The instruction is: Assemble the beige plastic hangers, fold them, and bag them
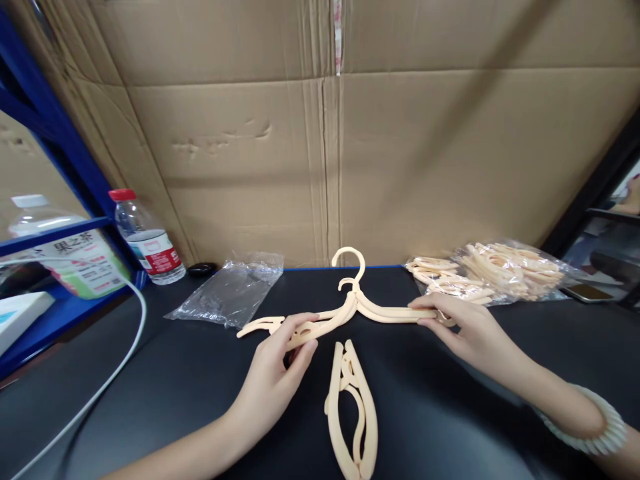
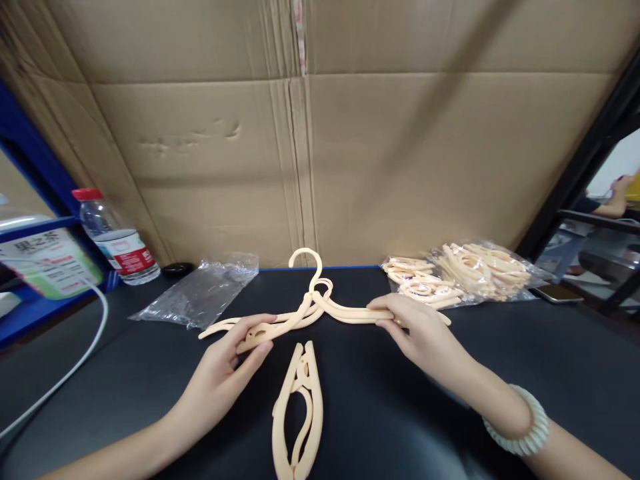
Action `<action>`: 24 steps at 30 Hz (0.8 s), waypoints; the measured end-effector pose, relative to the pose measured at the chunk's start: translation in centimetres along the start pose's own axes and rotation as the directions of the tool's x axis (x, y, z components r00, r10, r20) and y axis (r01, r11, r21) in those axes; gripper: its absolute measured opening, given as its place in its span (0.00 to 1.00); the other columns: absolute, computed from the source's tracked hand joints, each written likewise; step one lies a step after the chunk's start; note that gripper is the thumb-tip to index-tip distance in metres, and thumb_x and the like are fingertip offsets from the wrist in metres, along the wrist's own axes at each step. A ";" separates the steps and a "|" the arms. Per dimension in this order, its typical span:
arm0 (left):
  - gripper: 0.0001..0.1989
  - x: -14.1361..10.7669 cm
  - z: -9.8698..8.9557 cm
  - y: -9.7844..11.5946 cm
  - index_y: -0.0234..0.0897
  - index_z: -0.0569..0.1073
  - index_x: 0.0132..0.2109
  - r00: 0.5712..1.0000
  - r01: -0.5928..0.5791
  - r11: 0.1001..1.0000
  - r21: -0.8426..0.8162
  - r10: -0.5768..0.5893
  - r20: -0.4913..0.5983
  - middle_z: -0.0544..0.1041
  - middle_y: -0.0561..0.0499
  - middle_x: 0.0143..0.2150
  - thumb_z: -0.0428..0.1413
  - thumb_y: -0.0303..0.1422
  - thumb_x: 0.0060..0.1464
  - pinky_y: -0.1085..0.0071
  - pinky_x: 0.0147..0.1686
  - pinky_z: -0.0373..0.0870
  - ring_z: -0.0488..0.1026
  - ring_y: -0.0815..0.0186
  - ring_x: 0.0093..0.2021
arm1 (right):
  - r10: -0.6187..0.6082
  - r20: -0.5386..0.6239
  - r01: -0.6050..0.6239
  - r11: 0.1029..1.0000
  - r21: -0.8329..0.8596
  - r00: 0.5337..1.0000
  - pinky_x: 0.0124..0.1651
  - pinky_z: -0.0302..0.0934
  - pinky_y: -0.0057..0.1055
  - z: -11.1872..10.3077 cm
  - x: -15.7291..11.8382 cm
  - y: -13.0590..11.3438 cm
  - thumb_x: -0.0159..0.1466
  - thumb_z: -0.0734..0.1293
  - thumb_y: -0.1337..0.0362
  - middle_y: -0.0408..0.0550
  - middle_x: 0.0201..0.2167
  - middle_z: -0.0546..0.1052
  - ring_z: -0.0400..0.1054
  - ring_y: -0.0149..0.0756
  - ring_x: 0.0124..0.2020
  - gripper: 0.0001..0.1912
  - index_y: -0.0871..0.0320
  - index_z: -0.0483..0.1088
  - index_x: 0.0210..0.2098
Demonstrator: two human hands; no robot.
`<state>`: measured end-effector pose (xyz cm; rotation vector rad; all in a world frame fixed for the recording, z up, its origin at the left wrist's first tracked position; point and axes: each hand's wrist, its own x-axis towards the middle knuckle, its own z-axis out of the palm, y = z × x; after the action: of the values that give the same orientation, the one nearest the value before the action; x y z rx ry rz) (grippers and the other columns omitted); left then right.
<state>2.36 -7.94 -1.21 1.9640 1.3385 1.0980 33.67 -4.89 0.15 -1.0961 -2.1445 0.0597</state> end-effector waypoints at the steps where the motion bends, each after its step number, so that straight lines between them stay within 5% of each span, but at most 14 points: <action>1: 0.13 0.1 -0.1 0.1 0.42 0.69 0.52 1.000 0.013 1.000 -0.021 -0.013 -0.003 0.76 0.48 0.48 0.50 0.37 0.61 0.64 0.48 0.68 0.73 0.59 0.49 | -0.038 -0.010 0.038 0.999 -0.010 0.999 0.38 0.66 0.35 0.0 0.0 0.1 0.68 0.60 0.63 0.48 0.37 0.77 0.71 0.39 0.36 0.10 0.53 0.70 0.45; 5: 0.14 0.4 -0.2 0.3 0.42 0.69 0.52 0.998 0.048 0.997 -0.055 -0.050 -0.027 0.75 0.49 0.49 0.51 0.39 0.61 0.64 0.49 0.66 0.73 0.59 0.49 | -0.140 -0.061 0.130 0.981 -0.141 0.988 0.44 0.64 0.41 -0.3 0.1 0.4 0.67 0.62 0.63 0.49 0.36 0.77 0.70 0.43 0.39 0.08 0.53 0.73 0.41; 14: 0.15 0.3 -0.3 0.5 0.42 0.71 0.52 0.997 0.060 0.996 -0.062 -0.062 -0.046 0.76 0.50 0.42 0.53 0.40 0.60 0.67 0.41 0.68 0.74 0.61 0.40 | -0.032 -0.135 -0.034 0.889 -0.456 0.990 0.33 0.63 0.32 -0.1 -0.9 -0.3 0.70 0.58 0.62 0.48 0.41 0.77 0.73 0.39 0.35 0.11 0.54 0.73 0.42; 24: 0.15 0.2 -0.3 0.4 0.43 0.72 0.51 0.997 0.044 0.995 -0.086 -0.049 -0.055 0.75 0.50 0.40 0.54 0.39 0.58 0.70 0.34 0.69 0.72 0.63 0.35 | -0.081 -0.179 0.053 0.987 -0.154 0.980 0.37 0.69 0.38 0.4 -0.3 -0.7 0.68 0.59 0.67 0.56 0.52 0.65 0.70 0.38 0.35 0.12 0.52 0.72 0.45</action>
<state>2.37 -7.87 -0.71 1.8444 1.3376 1.1773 33.05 -5.44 -0.06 -1.0673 -2.0414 -0.2285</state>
